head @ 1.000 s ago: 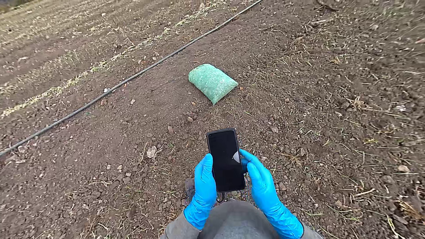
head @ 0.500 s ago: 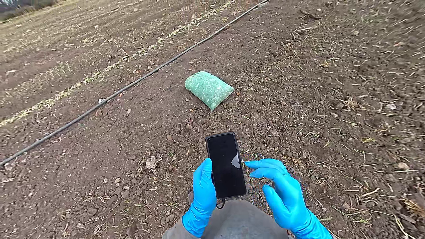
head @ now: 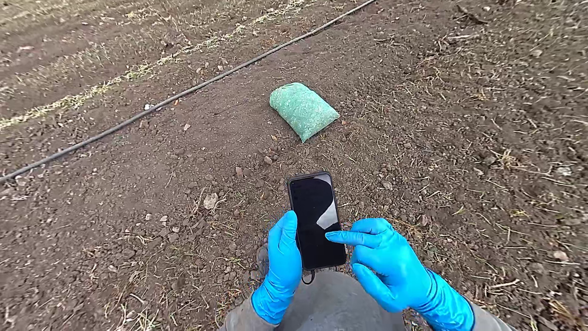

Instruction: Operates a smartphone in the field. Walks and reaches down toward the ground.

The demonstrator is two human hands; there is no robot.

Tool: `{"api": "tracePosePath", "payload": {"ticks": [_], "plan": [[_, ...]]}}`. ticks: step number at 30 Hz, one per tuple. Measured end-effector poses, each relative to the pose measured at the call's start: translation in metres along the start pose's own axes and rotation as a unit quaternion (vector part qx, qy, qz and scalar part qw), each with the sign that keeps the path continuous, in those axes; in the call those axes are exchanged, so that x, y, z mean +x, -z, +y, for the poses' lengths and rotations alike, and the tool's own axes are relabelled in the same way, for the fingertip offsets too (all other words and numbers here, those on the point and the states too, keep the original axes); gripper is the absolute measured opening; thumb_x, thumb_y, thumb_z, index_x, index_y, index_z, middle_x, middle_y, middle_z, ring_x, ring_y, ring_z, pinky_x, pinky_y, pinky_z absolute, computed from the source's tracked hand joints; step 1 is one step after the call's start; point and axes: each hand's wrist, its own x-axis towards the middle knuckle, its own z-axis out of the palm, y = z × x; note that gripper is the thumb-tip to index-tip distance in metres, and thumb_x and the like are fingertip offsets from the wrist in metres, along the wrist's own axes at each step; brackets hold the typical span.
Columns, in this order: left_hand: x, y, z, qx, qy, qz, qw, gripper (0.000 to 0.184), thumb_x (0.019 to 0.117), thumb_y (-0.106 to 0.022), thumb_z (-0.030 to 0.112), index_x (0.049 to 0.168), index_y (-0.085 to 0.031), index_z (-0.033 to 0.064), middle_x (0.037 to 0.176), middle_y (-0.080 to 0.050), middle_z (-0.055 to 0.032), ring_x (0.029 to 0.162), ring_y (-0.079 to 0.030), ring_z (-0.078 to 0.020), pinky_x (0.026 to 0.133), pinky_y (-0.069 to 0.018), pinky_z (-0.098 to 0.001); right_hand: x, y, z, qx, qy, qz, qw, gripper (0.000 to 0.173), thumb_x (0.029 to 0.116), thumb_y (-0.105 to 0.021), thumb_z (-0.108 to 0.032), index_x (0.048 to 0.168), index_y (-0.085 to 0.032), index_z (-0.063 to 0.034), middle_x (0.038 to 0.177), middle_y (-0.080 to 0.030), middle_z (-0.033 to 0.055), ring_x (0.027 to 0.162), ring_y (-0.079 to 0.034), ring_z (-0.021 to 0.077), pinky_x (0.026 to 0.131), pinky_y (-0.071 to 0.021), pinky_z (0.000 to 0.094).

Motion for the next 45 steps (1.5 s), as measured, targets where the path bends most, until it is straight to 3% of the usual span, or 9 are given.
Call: {"api": "tracePosePath", "payload": {"ticks": [9,17,23,27,35,39,42,45], "plan": [[-0.001,0.002,-0.001,-0.01,0.01,-0.005,1.0,0.047,0.1125,-0.034,0.027,0.107,-0.071,-0.0003,0.096,-0.075,-0.0145,0.092,-0.075,-0.0211,0.088,-0.0631,-0.0403,0.016,0.006,0.012,-0.017,-0.013,0.023,1.0,0.042,0.1012,-0.037,-0.029,0.066,-0.057,-0.0173,0.128,-0.072,-0.0015,0.115,-0.063,0.0146,0.098,-0.0413,0.037],[0.002,0.006,0.004,-0.006,0.006,-0.012,1.0,0.046,0.112,-0.033,0.026,0.106,-0.072,0.0014,0.095,-0.075,-0.0125,0.091,-0.075,-0.0194,0.087,-0.0632,-0.039,0.018,0.004,0.003,-0.004,-0.013,0.066,0.998,0.043,0.1017,-0.036,-0.032,0.069,-0.061,-0.0177,0.127,-0.073,-0.0016,0.115,-0.062,0.0139,0.098,-0.0426,0.0351],[-0.003,0.008,0.001,0.01,0.008,-0.03,0.999,0.047,0.1119,-0.033,0.027,0.107,-0.072,0.0,0.094,-0.075,-0.0134,0.09,-0.075,-0.0202,0.087,-0.0635,-0.0395,0.029,0.007,-0.01,-0.03,-0.022,0.04,0.999,0.043,0.1004,-0.039,-0.034,0.07,-0.064,-0.0184,0.135,-0.069,-0.0026,0.121,-0.059,0.0135,0.101,-0.0389,0.0375],[-0.007,0.008,0.0,0.005,0.006,-0.049,0.999,0.048,0.1119,-0.033,0.028,0.104,-0.071,-0.0006,0.092,-0.075,-0.0144,0.087,-0.075,-0.0211,0.083,-0.0644,-0.0401,0.041,0.011,-0.016,-0.059,-0.028,0.014,0.998,0.044,0.0996,-0.04,-0.039,0.071,-0.067,-0.0189,0.14,-0.066,-0.0018,0.119,-0.058,0.0147,0.098,-0.0378,0.0396],[-0.007,0.013,0.0,-0.005,-0.007,-0.06,0.998,0.047,0.1122,-0.036,0.03,0.105,-0.071,-0.0009,0.092,-0.074,-0.0154,0.087,-0.075,-0.0214,0.083,-0.0642,-0.0406,0.057,0.012,-0.019,-0.087,-0.018,-0.02,0.996,0.043,0.0979,-0.042,-0.039,0.066,-0.062,-0.0193,0.142,-0.064,-0.0006,0.119,-0.058,0.019,0.094,-0.039,0.0428],[-0.006,0.016,0.001,-0.014,-0.01,-0.052,0.999,0.046,0.112,-0.035,0.027,0.103,-0.071,-0.0002,0.091,-0.074,-0.0145,0.086,-0.075,-0.0208,0.083,-0.0642,-0.0403,0.049,0.02,-0.023,-0.041,0.013,0.069,0.997,0.046,0.1018,-0.034,-0.033,0.065,-0.058,-0.018,0.13,-0.071,-0.0001,0.117,-0.059,0.0155,0.098,-0.039,0.0366],[-0.005,0.019,0.0,-0.008,-0.009,-0.042,0.999,0.045,0.112,-0.035,0.026,0.103,-0.071,0.0003,0.093,-0.075,-0.0135,0.088,-0.075,-0.0201,0.085,-0.0636,-0.0393,0.042,0.018,-0.019,-0.03,-0.024,0.109,0.993,0.051,0.1054,-0.032,-0.033,0.063,-0.055,-0.0175,0.121,-0.074,-0.0017,0.117,-0.06,0.0134,0.1,-0.0408,0.0337],[-0.005,0.02,0.0,-0.005,-0.008,-0.037,0.999,0.045,0.1118,-0.036,0.026,0.103,-0.072,0.0006,0.093,-0.075,-0.013,0.089,-0.075,-0.0196,0.085,-0.0635,-0.0389,0.034,0.012,-0.015,-0.016,-0.063,0.119,0.991,0.052,0.1067,-0.032,-0.034,0.063,-0.056,-0.0176,0.12,-0.075,-0.0018,0.119,-0.062,0.0137,0.103,-0.0425,0.0343]]}}
